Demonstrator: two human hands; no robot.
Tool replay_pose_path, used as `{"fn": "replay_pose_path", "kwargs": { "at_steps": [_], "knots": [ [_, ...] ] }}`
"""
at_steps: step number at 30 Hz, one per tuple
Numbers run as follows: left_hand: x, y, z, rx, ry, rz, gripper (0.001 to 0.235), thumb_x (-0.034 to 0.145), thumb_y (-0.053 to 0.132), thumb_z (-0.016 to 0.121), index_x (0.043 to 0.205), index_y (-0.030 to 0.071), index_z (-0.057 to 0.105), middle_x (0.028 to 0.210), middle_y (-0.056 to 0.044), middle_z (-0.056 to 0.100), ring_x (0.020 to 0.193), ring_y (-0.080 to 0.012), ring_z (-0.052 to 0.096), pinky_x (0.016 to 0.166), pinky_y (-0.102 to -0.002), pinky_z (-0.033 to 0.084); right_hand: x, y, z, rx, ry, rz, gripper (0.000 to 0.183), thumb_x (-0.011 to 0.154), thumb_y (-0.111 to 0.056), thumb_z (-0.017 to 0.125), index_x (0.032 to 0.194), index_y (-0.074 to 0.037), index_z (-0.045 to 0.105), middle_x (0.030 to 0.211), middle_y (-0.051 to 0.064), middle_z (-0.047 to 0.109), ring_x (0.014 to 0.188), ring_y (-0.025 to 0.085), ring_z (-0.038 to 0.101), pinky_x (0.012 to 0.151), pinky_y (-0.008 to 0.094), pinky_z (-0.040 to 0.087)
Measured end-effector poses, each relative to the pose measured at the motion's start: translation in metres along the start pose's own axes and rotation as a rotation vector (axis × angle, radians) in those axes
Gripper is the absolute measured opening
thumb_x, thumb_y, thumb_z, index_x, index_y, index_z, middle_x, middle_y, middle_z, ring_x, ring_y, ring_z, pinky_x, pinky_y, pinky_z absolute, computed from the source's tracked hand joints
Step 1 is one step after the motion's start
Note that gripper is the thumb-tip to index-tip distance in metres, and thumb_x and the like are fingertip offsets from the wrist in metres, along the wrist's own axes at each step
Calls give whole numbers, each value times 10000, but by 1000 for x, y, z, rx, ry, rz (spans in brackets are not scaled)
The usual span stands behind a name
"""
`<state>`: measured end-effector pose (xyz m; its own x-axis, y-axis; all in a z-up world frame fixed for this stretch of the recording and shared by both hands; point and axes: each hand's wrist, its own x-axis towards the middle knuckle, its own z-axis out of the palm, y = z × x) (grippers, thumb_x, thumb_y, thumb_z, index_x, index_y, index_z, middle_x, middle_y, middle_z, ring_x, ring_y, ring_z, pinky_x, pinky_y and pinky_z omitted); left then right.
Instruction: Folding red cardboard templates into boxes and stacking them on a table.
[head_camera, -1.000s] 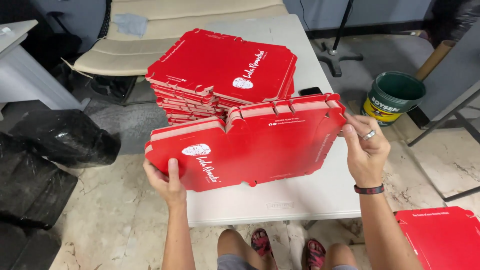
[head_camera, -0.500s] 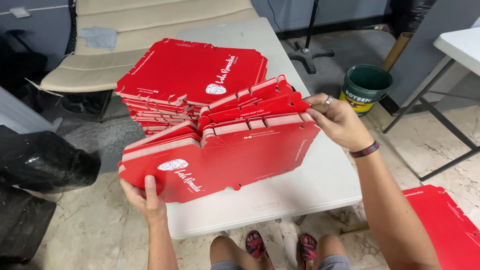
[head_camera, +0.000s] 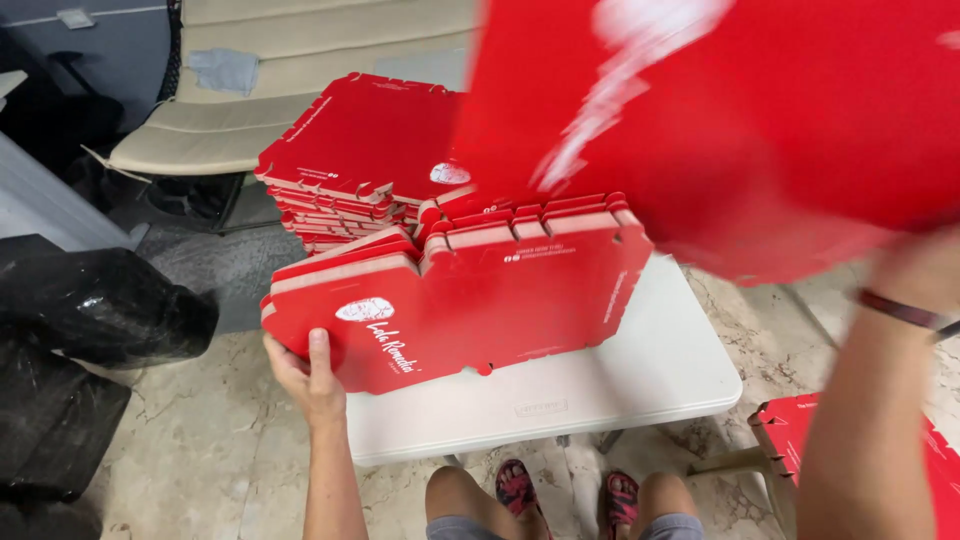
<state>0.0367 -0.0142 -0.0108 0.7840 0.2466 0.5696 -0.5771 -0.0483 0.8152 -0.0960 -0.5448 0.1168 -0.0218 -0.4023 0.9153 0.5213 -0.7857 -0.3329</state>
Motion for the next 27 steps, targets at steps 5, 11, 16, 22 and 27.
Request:
{"fn": "replay_pose_path", "kwargs": {
  "at_steps": [5,11,16,22,27],
  "knots": [
    [-1,5,4,-36,34,3,390,983,282,672,1265,61,518,1067,-90,573,960,-151,533,980,-390,459,-9,-6,-17,-56,-20,-6,146,1159,111,553,1270,29,504,1185,201,538,1011,296,518,933,433,481],
    [-1,-5,2,-5,88,48,325,949,238,738,1135,70,532,955,-93,565,911,-161,554,900,-341,451,-4,-16,-18,-102,-26,-64,173,1147,141,571,1231,27,472,1147,185,497,977,291,481,921,436,451],
    [-5,-12,0,-44,111,96,319,929,230,742,1105,75,525,950,-89,567,901,-153,542,918,-335,448,-23,-20,-21,-178,-36,-67,217,1134,172,589,1192,25,440,1108,169,456,944,286,445,908,440,422],
    [-2,35,7,-96,67,195,345,1049,384,493,1059,49,573,952,-113,540,922,-172,531,985,-318,430,-123,-4,82,-20,68,165,288,941,-134,886,980,-28,621,801,130,599,693,231,560,734,322,457],
    [-13,36,0,-38,37,195,332,912,255,698,1105,13,577,1047,-108,549,1012,-160,509,1049,-394,407,-135,-47,114,88,119,233,248,1030,-201,746,1014,-56,545,826,77,558,724,164,544,774,263,456]
  ]
}}
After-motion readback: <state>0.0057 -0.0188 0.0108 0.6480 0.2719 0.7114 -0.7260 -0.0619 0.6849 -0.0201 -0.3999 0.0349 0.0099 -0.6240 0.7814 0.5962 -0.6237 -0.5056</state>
